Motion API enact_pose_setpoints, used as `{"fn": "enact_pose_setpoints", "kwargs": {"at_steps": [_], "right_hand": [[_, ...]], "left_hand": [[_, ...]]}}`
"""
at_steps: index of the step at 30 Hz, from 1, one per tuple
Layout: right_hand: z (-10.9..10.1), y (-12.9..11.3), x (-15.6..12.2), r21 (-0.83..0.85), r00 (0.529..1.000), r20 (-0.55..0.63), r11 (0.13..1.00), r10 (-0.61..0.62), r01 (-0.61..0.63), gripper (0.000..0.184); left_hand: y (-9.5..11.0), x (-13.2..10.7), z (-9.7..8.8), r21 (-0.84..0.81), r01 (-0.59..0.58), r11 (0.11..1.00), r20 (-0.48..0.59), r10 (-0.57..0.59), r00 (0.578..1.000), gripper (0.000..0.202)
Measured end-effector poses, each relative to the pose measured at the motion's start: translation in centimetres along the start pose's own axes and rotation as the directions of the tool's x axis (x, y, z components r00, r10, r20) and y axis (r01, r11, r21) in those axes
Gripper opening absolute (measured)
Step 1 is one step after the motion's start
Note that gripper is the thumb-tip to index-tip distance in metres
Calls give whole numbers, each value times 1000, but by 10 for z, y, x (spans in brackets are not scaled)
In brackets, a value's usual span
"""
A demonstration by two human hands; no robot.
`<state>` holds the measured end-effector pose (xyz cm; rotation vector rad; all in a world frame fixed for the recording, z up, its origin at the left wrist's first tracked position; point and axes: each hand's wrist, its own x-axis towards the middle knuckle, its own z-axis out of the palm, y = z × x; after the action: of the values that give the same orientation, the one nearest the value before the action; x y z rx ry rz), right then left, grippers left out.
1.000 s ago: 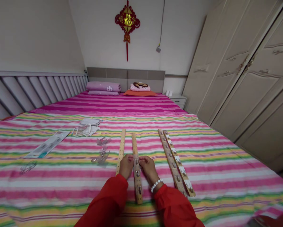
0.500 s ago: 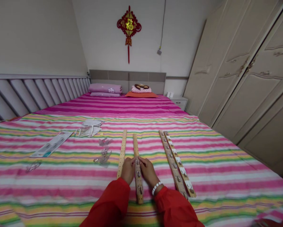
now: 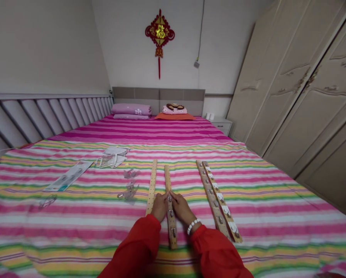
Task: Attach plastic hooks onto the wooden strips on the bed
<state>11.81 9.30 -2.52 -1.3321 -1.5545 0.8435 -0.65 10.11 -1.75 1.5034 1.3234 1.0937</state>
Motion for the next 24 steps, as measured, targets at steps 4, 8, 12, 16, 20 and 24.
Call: {"fn": "enact_pose_setpoints", "kwargs": {"at_steps": [4,8,12,16,20,24], "right_hand": [[-2,2,-6,126,1000,-9,992,-3,4,34],[-4,7,-11,364,999,-39,931,34,-17,40],[-4,14,-14,509,983,-52,851,176,-126,56],[-2,15,-15,596,967,-50,784,251,-173,60],[-1,13,-16,622,964,-66,767,256,-161,55],[-2,13,-16,607,964,-78,779,254,-156,53]], "left_hand": [[4,-3,-1,-8,-40,999,22,40,999,23],[7,-3,-10,-111,24,993,122,-11,992,29],[9,2,-47,-49,63,997,-92,-68,993,33],[11,7,-96,275,-13,961,-368,118,922,25],[10,10,-120,573,31,819,-357,215,909,22],[12,9,-119,676,116,728,-317,144,938,12]]}}
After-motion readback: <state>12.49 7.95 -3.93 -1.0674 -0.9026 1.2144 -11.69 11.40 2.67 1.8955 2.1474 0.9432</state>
